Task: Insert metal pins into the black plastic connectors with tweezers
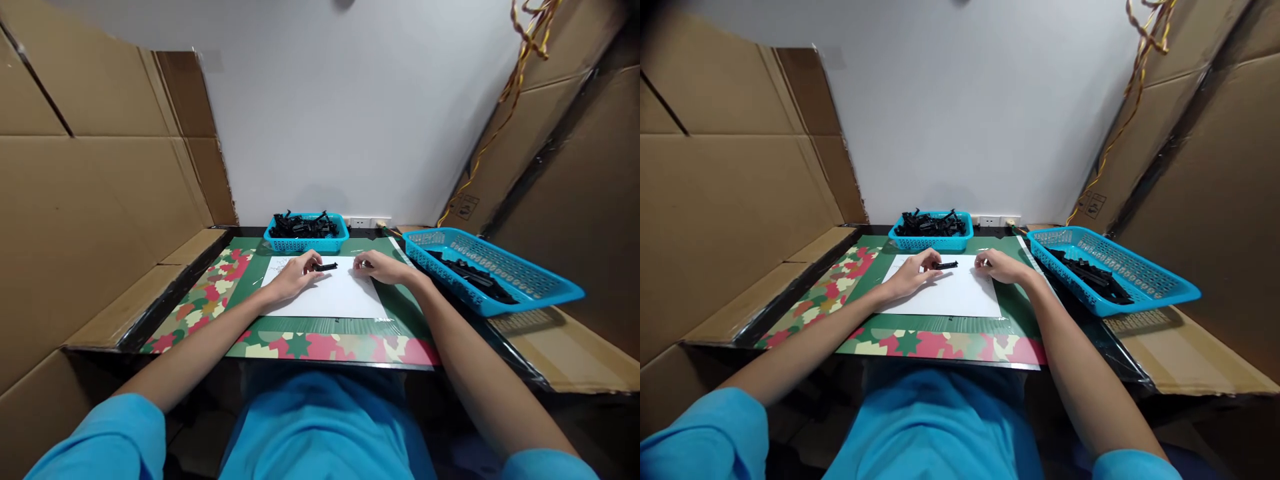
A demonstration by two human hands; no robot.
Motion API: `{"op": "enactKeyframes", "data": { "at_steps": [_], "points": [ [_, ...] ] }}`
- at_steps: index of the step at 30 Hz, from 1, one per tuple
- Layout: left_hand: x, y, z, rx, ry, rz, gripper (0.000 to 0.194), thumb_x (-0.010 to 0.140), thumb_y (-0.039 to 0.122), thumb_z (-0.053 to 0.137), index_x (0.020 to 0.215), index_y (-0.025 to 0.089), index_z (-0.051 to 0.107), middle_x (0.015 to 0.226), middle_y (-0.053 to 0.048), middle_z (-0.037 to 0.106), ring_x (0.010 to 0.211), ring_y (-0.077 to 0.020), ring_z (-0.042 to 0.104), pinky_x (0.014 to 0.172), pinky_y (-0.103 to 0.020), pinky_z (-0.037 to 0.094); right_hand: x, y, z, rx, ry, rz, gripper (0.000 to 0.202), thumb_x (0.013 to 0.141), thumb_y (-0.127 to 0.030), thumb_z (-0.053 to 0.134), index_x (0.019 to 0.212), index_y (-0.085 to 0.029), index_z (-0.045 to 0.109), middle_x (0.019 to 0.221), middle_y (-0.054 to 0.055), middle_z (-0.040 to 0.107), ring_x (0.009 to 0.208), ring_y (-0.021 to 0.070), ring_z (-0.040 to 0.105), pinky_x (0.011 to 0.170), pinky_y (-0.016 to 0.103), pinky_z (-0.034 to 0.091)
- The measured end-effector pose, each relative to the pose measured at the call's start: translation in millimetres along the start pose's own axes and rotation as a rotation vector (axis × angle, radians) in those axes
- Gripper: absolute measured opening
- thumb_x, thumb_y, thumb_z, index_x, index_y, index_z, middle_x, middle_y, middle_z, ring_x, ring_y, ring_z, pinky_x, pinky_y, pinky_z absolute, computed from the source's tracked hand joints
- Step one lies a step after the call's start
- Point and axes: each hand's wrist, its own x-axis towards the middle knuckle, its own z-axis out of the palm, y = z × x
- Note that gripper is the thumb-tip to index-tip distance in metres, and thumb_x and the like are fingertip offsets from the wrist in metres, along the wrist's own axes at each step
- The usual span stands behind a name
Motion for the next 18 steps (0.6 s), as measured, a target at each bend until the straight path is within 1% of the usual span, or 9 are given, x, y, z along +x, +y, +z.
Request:
{"op": "enactKeyframes", "data": {
  "at_steps": [3,5,7,10,12,16,18],
  "points": [
    [-2,0,1.6,0.019,0.004,-0.012,0.031,0.096,0.047,0.074,0.115,0.024,0.066,0.099,-0.003,0.075,0.08,-0.0184,0.065,0.071,-0.034,0.055,-1,-14,-1,0.082,0.066,-0.019,0.019,0.096,-0.036,0.061,0.091,-0.019,0.069,0.084,0.006,0.072,0.072,0.0187,0.057,0.066,0.032,0.041],
    [-1,1,2.6,0.04,0.011,0.015,0.027,0.098,0.047,0.072,0.112,0.023,0.071,0.099,-0.004,0.076,0.082,-0.0192,0.065,0.074,-0.035,0.053,-2,-26,0,0.131,0.093,-0.048,0.02,0.098,-0.035,0.06,0.089,-0.019,0.07,0.081,0.006,0.073,0.071,0.0184,0.058,0.066,0.032,0.041],
    [-1,3,3.7,0.056,0.007,0.064,0.025,0.101,0.045,0.068,0.11,0.023,0.077,0.103,-0.005,0.078,0.087,-0.0201,0.067,0.078,-0.036,0.052,-1,-37,1,0.166,0.101,-0.069,0.023,0.098,-0.037,0.062,0.091,-0.018,0.073,0.082,0.007,0.076,0.072,0.0195,0.062,0.066,0.033,0.043],
    [-1,7,5.8,0.05,-0.007,0.097,0.027,0.103,0.043,0.066,0.113,0.024,0.082,0.111,-0.007,0.079,0.093,-0.0212,0.069,0.082,-0.036,0.052,1,-48,6,0.199,0.088,-0.085,0.027,0.099,-0.04,0.064,0.099,-0.019,0.079,0.09,0.009,0.079,0.076,0.0213,0.067,0.068,0.034,0.046],
    [-1,9,7.0,0.053,0.006,0.082,0.028,0.102,0.044,0.069,0.116,0.024,0.084,0.11,-0.008,0.08,0.091,-0.0213,0.068,0.082,-0.036,0.052,4,-54,11,0.206,0.113,-0.104,0.026,0.1,-0.038,0.063,0.106,-0.019,0.079,0.092,0.008,0.08,0.075,0.0204,0.066,0.067,0.034,0.045],
    [-3,10,9.1,0.059,0.039,0.076,0.029,0.1,0.044,0.072,0.118,0.024,0.083,0.111,-0.008,0.08,0.087,-0.0201,0.068,0.081,-0.035,0.052,6,-66,21,0.243,0.182,-0.143,0.03,0.099,-0.031,0.061,0.124,-0.019,0.072,0.084,0.005,0.077,0.07,0.018,0.06,0.065,0.032,0.042],
    [-3,10,10.5,0.054,0.074,0.072,0.032,0.1,0.043,0.072,0.124,0.024,0.08,0.114,-0.007,0.08,0.086,-0.0194,0.068,0.08,-0.035,0.052,6,-74,26,0.269,0.201,-0.154,0.034,0.098,-0.031,0.061,0.13,-0.02,0.066,0.081,0.003,0.074,0.071,0.018,0.06,0.066,0.032,0.043]
  ]
}}
